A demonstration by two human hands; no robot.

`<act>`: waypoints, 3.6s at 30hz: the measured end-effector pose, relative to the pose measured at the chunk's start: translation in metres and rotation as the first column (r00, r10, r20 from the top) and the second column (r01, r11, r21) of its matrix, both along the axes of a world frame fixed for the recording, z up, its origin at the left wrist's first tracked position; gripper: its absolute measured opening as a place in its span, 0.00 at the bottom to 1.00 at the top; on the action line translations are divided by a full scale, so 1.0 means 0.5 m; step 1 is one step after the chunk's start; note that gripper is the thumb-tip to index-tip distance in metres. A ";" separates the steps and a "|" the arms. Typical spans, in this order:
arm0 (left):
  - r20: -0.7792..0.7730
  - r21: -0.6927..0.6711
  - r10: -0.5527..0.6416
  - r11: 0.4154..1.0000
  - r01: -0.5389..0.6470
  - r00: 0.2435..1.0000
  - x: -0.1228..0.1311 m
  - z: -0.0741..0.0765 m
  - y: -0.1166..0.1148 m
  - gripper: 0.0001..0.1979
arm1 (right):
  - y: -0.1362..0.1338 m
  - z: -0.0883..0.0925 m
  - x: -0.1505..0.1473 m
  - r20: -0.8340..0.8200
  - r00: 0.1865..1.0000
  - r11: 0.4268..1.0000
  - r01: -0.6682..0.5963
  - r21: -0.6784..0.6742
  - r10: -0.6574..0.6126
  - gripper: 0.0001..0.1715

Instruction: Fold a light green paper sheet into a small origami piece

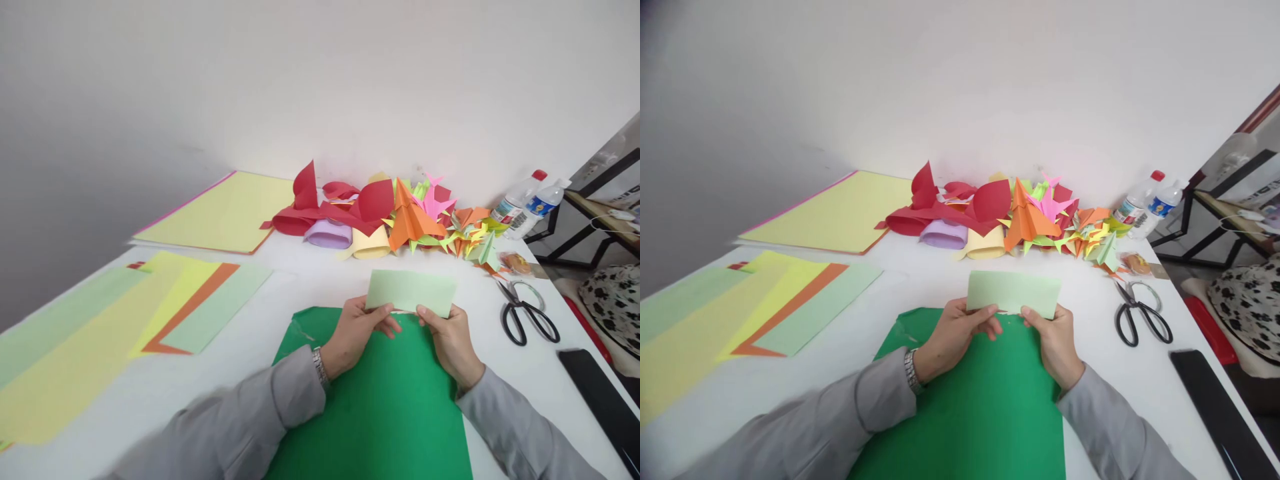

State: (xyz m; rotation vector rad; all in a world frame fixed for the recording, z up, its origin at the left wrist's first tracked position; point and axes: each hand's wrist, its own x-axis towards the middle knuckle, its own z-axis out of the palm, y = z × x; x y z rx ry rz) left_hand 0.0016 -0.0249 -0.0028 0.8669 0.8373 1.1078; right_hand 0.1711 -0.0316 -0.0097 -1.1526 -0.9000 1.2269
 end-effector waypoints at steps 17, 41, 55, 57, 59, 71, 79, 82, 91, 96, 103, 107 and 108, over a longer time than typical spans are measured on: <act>0.240 -0.096 0.046 0.995 -0.023 0.970 -0.033 0.015 0.037 0.09 | 0.024 0.007 0.017 -0.189 0.975 0.991 -0.124 -0.045 0.114 0.19; 0.080 -0.011 0.224 0.974 -0.224 0.971 0.049 -0.008 0.090 0.15 | 0.031 0.010 0.023 0.057 0.935 0.937 -0.350 -0.001 0.350 0.23; -0.349 0.115 -0.255 0.943 0.311 0.902 0.025 0.013 0.095 0.17 | 0.089 0.055 0.054 -0.350 0.887 0.926 -0.359 -0.115 0.301 0.36; -0.395 0.115 -0.289 0.927 0.358 0.872 0.021 0.014 0.095 0.16 | 0.090 0.051 0.056 -0.291 0.917 0.940 -0.317 -0.124 0.271 0.33; -0.408 0.109 -0.340 0.904 0.414 0.847 0.019 0.014 0.093 0.17 | 0.090 0.043 0.054 -0.150 0.951 0.945 -0.292 -0.150 0.270 0.28; -0.463 0.236 -0.228 0.900 0.367 0.857 0.035 0.004 0.088 0.16 | 0.083 0.022 0.036 0.163 0.969 0.975 -0.161 -0.153 0.185 0.11; -0.514 0.172 -0.231 0.916 0.363 0.826 0.033 0.007 0.081 0.15 | 0.087 0.017 0.041 0.039 0.989 0.964 -0.131 -0.233 0.143 0.15; -0.487 0.196 -0.185 0.929 0.313 0.853 0.039 0.000 0.080 0.13 | 0.090 0.014 0.042 0.099 0.975 0.968 -0.180 -0.174 0.199 0.13; -0.535 0.166 -0.129 0.953 0.254 0.835 0.042 -0.004 0.075 0.10 | 0.086 0.012 0.037 0.117 0.956 0.963 -0.260 -0.072 0.267 0.10; -0.574 0.120 -0.163 0.953 0.280 0.802 0.041 -0.002 0.074 0.10 | 0.087 0.011 0.036 0.098 0.970 0.974 -0.217 -0.064 0.222 0.09; -0.577 0.076 -0.247 0.933 0.352 0.779 0.028 0.004 0.078 0.11 | 0.089 0.017 0.034 0.008 0.986 0.980 -0.164 -0.113 0.166 0.09; -0.522 0.045 -0.313 0.919 0.391 0.794 0.021 0.012 0.080 0.10 | 0.092 0.017 0.038 -0.028 0.989 0.978 -0.148 -0.146 0.146 0.09; -0.506 0.039 -0.327 0.916 0.399 0.799 0.019 0.015 0.081 0.10 | 0.092 0.017 0.039 -0.038 0.990 0.978 -0.138 -0.155 0.134 0.10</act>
